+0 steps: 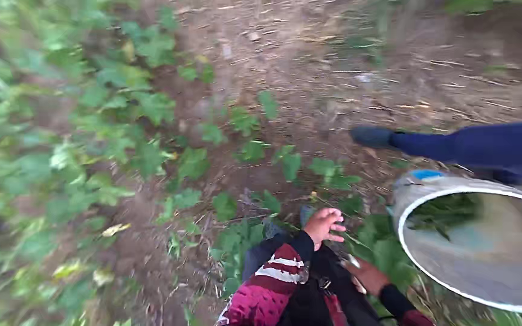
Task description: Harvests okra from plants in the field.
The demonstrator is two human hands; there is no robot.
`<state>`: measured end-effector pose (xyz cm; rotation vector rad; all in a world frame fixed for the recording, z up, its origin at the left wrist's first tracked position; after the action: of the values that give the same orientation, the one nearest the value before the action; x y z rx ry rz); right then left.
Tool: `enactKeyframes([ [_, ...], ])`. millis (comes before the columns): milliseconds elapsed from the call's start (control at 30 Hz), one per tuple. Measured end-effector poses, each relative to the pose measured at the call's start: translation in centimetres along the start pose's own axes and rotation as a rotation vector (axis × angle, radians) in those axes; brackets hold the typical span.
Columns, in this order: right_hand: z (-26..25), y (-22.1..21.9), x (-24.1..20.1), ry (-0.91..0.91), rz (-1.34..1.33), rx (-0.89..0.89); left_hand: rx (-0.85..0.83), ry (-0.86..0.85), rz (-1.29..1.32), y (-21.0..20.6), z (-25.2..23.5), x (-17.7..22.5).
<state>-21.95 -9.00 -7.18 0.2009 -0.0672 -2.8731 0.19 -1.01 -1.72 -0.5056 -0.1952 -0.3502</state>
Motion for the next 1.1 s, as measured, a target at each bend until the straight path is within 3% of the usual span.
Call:
enactKeyframes([
  [167,-1.4,1.1,-7.7,0.038,0.242,-0.024,0.367,-0.169,0.298,20.2,9.1,1.6],
  [267,-2.5,1.8,-14.5,0.047,0.364,-0.045,0.418,-0.126,0.563,27.6,13.5,-1.3],
  [367,-4.6,1.9,-21.6,0.053,0.481,-0.029,0.349,0.078,0.752,31.1,14.3,-6.2],
  [467,-6.6,-0.7,-30.8,0.057,0.481,-0.018,0.353,0.132,0.913,36.6,13.6,-6.0],
  [633,-7.6,-7.0,-44.5,-0.03,0.548,-0.129,0.516,0.154,1.06,44.3,11.1,0.2],
  [833,-7.9,-13.2,-59.6,0.082,0.561,-0.211,0.605,0.121,0.825,47.6,11.6,6.5],
  [967,-7.9,-12.5,-67.3,0.197,0.42,-0.159,0.592,0.08,0.657,50.1,12.5,12.1],
  [1100,-10.8,-8.7,-72.1,0.263,0.193,-0.056,0.617,-0.035,0.556,53.2,11.4,18.4],
])
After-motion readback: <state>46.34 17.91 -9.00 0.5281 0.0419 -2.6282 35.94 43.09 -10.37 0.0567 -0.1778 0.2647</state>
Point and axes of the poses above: each hand's wrist, its own z-axis away from the middle knuckle, its own y-axis out of the back of the hand, x = y × z, the point moved 2 cm from there along -z, towards the middle knuckle, and after that the axes turned 9 degrees about z, right-handed, at the moved point
